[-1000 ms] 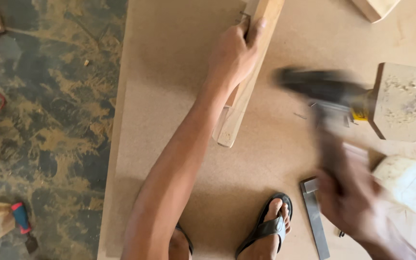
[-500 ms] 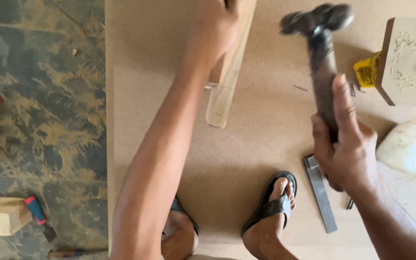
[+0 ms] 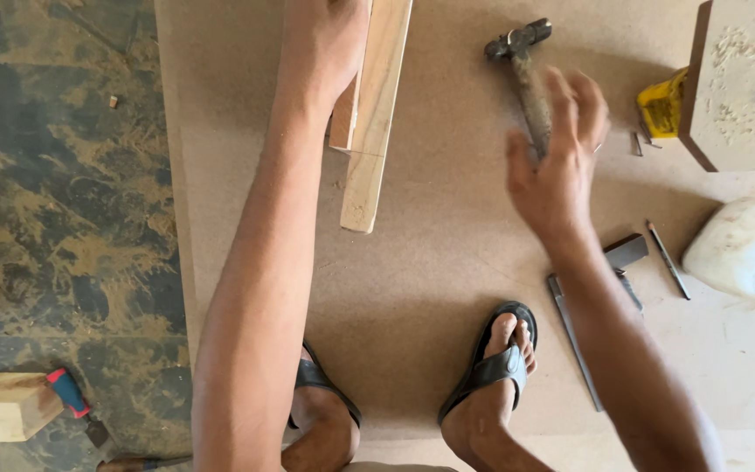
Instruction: The person hammers nails into wooden boards using a hammer. They hold the boards together by hand while striking the nails to join the wood pieces.
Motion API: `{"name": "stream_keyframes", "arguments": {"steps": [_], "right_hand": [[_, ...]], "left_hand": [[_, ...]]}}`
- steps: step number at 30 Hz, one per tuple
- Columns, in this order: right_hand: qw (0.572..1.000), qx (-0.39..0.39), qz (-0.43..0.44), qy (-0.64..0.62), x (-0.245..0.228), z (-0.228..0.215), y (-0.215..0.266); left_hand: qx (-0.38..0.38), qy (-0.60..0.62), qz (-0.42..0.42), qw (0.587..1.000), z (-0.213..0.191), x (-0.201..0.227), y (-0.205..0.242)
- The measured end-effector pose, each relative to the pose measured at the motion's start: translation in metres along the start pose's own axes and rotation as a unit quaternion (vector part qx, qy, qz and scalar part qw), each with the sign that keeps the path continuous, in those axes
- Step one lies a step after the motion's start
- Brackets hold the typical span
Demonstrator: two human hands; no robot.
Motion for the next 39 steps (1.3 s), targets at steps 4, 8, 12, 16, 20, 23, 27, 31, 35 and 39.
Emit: {"name": "stream_keyframes", "arguments": {"steps": [4, 8, 12, 16, 20, 23, 27, 31, 35, 39], "right_hand": [[0.935, -0.094, 0.046, -0.339, -0.082, -0.003, -0.014], [0.871, -0.12, 0.076, -0.47, -0.133, 0.02, -0.023], [0.917, -0.073, 0.054, -0.387, -0.143, 0.029, 0.0], [0.913, -0.086, 0.096, -0.387, -0.152, 0.024, 0.016], [0.82, -0.113, 0.183, -0.531, -0.157, 0.021, 0.021], [0.847, -0.114, 0.149, -0.498, -0.167, 0.013, 0.034], [0.81, -0.126, 0.193, -0.539, -0.162, 0.014, 0.037], [0.831, -0.101, 0.142, -0.529, -0.129, 0.005, 0.02], [0.897, -0.105, 0.126, -0.41, -0.106, 0.018, -0.013], [0.961, -0.049, -0.017, -0.27, -0.099, 0.015, -0.032]], "left_hand": [[-0.018, 0.023, -0.154, 0.988, 0.007, 0.013, 0.003], [0.022, 0.093, -0.045, 0.994, 0.008, 0.037, 0.007], [0.056, 0.044, -0.016, 0.997, 0.02, 0.018, 0.007], [0.056, 0.044, -0.001, 0.997, 0.021, 0.017, 0.005], [0.005, -0.007, -0.107, 0.994, 0.032, 0.021, 0.005], [0.018, -0.002, -0.05, 0.999, 0.032, 0.019, 0.006], [0.044, 0.013, 0.008, 0.999, 0.028, 0.019, 0.006], [0.018, 0.018, -0.069, 0.997, 0.024, 0.019, 0.009], [0.008, 0.01, -0.059, 0.998, 0.031, 0.02, 0.005], [0.035, 0.063, -0.016, 0.997, 0.022, 0.031, 0.007]]}}
Point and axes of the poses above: each hand's wrist, its own y-axis away from the middle knuckle, its own z-axis out of the palm, x = y × z, the point moved 4 cm from there along -y, towards the middle knuckle, and after that the axes turned 1 degree about z, right-handed, at the moved point
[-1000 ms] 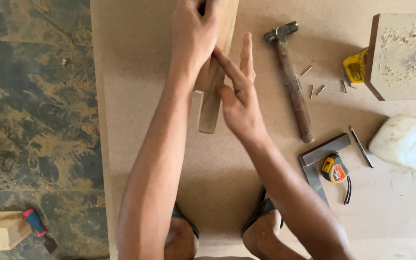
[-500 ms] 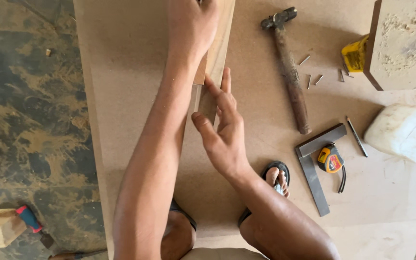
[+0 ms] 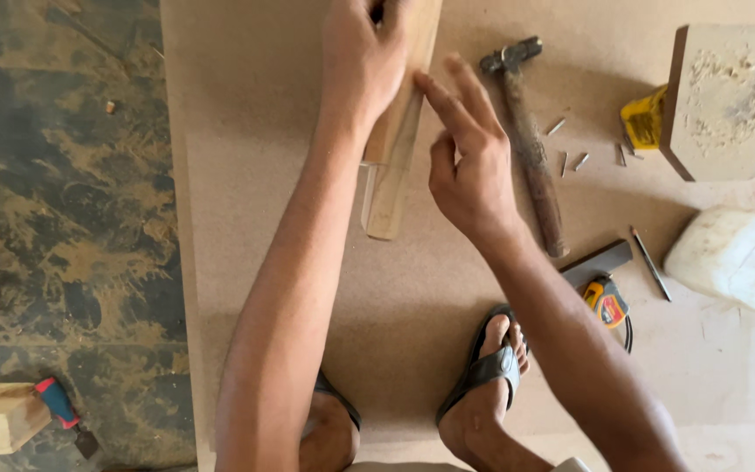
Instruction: The person hammers nails into wooden boards using a hammer. They hold the boards together by hand while striking the nails to join the wood pieces.
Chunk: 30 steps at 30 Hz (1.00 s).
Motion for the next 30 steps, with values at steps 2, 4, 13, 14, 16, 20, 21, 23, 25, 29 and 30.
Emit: {"name": "stream_keyframes", "arguments": {"steps": [2, 4, 13, 14, 16, 20, 21, 23, 25, 29, 30], "right_hand": [[0.977, -0.001, -0.103, 0.186, 0.001, -0.003, -0.007], [0.965, -0.004, -0.138, 0.222, 0.008, -0.01, -0.01], [0.949, -0.075, -0.19, 0.239, -0.01, -0.016, 0.043], [0.966, -0.088, -0.17, 0.172, -0.013, -0.019, 0.044], [0.997, -0.076, -0.017, 0.029, 0.0, -0.024, 0.027], [0.918, -0.081, 0.207, -0.329, 0.045, -0.024, -0.007], [0.917, -0.086, 0.208, -0.329, 0.057, -0.025, -0.015], [0.917, -0.055, 0.275, -0.283, 0.089, -0.027, -0.019], [0.92, -0.035, 0.274, -0.278, 0.112, -0.023, -0.011], [0.889, 0.04, 0.261, -0.374, 0.131, -0.021, -0.008], [0.886, 0.04, 0.273, -0.373, 0.128, -0.022, -0.002]], "left_hand": [[-0.008, 0.023, -0.021, 0.999, -0.003, 0.005, 0.002], [-0.016, 0.027, -0.046, 0.998, -0.002, 0.007, 0.004], [-0.028, -0.032, -0.061, 0.997, 0.007, 0.003, 0.002], [-0.025, -0.031, -0.056, 0.998, 0.007, 0.008, 0.0], [-0.027, -0.008, -0.033, 0.999, 0.015, 0.017, 0.003], [-0.029, 0.023, -0.005, 0.999, 0.021, 0.022, 0.016], [-0.011, 0.09, 0.088, 0.992, 0.017, 0.026, 0.019], [0.003, 0.155, 0.176, 0.972, 0.007, 0.023, 0.034], [0.055, 0.123, 0.089, 0.987, -0.009, 0.002, 0.051], [0.128, 0.085, -0.029, 0.988, -0.046, -0.038, 0.066], [0.123, 0.082, -0.04, 0.988, -0.058, -0.046, 0.071]]}}
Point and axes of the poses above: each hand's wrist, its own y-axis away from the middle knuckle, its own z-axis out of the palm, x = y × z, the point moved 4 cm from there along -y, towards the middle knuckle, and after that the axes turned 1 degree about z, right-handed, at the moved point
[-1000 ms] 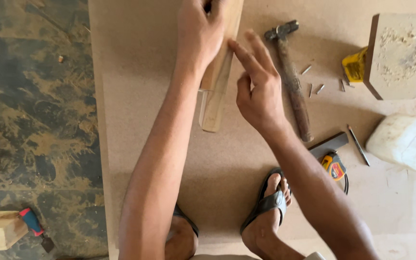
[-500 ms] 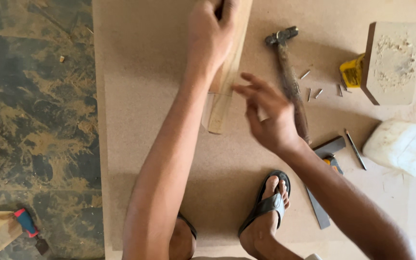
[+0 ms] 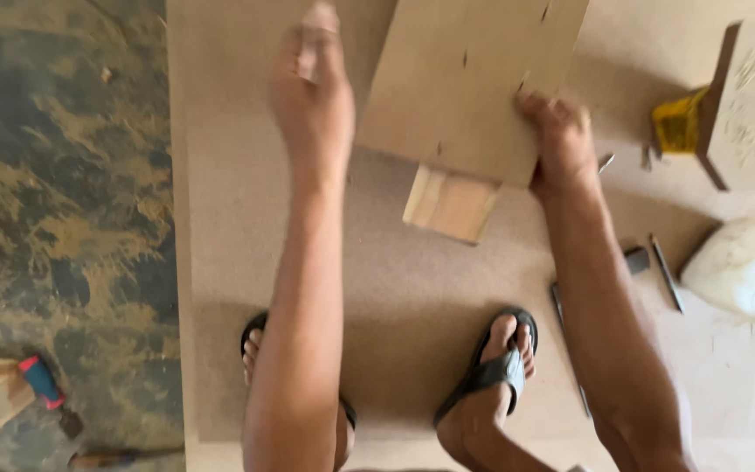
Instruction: The person hammers nails into wooden boards using a hammer. They hold the boards together by hand while striking the nails to join the wood pieces.
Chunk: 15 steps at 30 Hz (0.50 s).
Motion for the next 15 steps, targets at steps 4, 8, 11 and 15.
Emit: {"name": "stream_keyframes", "arguments": {"steps": [4, 8, 11, 15], "right_hand": [[0.988, -0.03, 0.085, -0.125, -0.027, 0.01, -0.003], [0.973, -0.07, 0.092, -0.202, -0.03, 0.031, -0.013], [0.962, -0.118, 0.104, -0.225, -0.03, 0.046, -0.013], [0.958, -0.13, 0.1, -0.235, -0.029, 0.052, -0.015]], "left_hand": [[-0.047, 0.021, -0.088, 0.995, -0.028, 0.01, -0.007], [-0.199, 0.33, -0.186, 0.904, -0.007, 0.041, 0.006], [-0.194, 0.36, -0.219, 0.886, -0.004, 0.053, 0.004], [-0.185, 0.351, -0.217, 0.892, -0.014, 0.055, 0.007]]}}
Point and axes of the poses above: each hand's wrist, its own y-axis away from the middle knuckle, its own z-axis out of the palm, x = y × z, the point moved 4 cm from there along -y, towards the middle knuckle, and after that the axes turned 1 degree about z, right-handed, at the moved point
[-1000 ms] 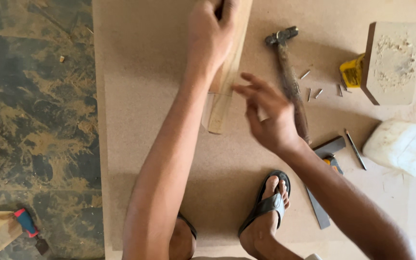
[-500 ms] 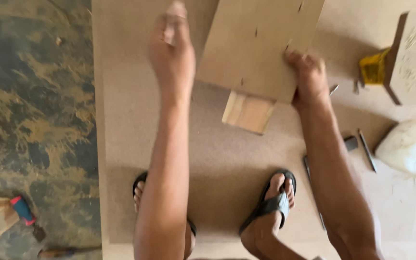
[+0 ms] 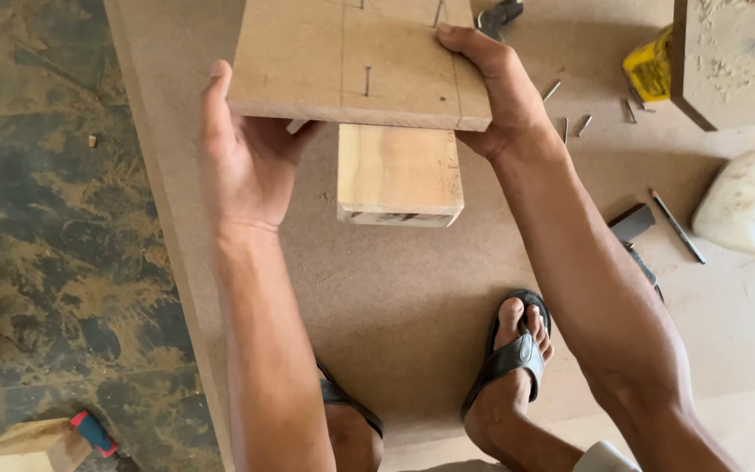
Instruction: The person hammers nails into wooden boards using a hammer. They hold the boards together by hand while striking the nails to join the wood pieces.
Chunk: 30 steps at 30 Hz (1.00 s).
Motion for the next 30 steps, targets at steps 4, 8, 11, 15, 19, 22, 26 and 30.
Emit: {"name": "stream_keyframes", "arguments": {"steps": [4, 8, 11, 15, 19, 22, 26, 30], "right_hand": [[0.999, 0.024, 0.004, 0.034, -0.001, 0.0, -0.001], [0.998, 0.041, 0.006, 0.047, -0.002, -0.002, -0.002], [0.999, 0.021, 0.012, 0.032, -0.003, -0.005, -0.002], [0.999, 0.003, 0.009, 0.039, -0.004, -0.008, -0.004], [0.998, 0.002, 0.005, 0.055, -0.004, -0.009, -0.002], [0.997, -0.001, 0.004, 0.071, -0.003, -0.008, -0.001], [0.995, 0.029, 0.007, 0.097, -0.001, -0.009, 0.001], [0.996, 0.005, 0.004, 0.089, -0.001, -0.005, 0.003]], "left_hand": [[0.041, 0.005, -0.004, 0.999, -0.007, -0.002, 0.001], [0.044, -0.008, 0.004, 0.999, -0.007, -0.004, 0.0], [0.052, -0.02, 0.003, 0.998, -0.008, -0.005, 0.001], [0.053, -0.023, 0.002, 0.998, -0.011, -0.008, 0.001], [0.066, -0.025, -0.003, 0.998, -0.015, -0.012, 0.002], [0.066, -0.024, -0.003, 0.998, -0.016, -0.013, 0.004], [0.073, -0.022, -0.011, 0.997, -0.016, -0.014, 0.006], [0.072, -0.035, -0.015, 0.997, -0.018, -0.016, 0.008]]}}
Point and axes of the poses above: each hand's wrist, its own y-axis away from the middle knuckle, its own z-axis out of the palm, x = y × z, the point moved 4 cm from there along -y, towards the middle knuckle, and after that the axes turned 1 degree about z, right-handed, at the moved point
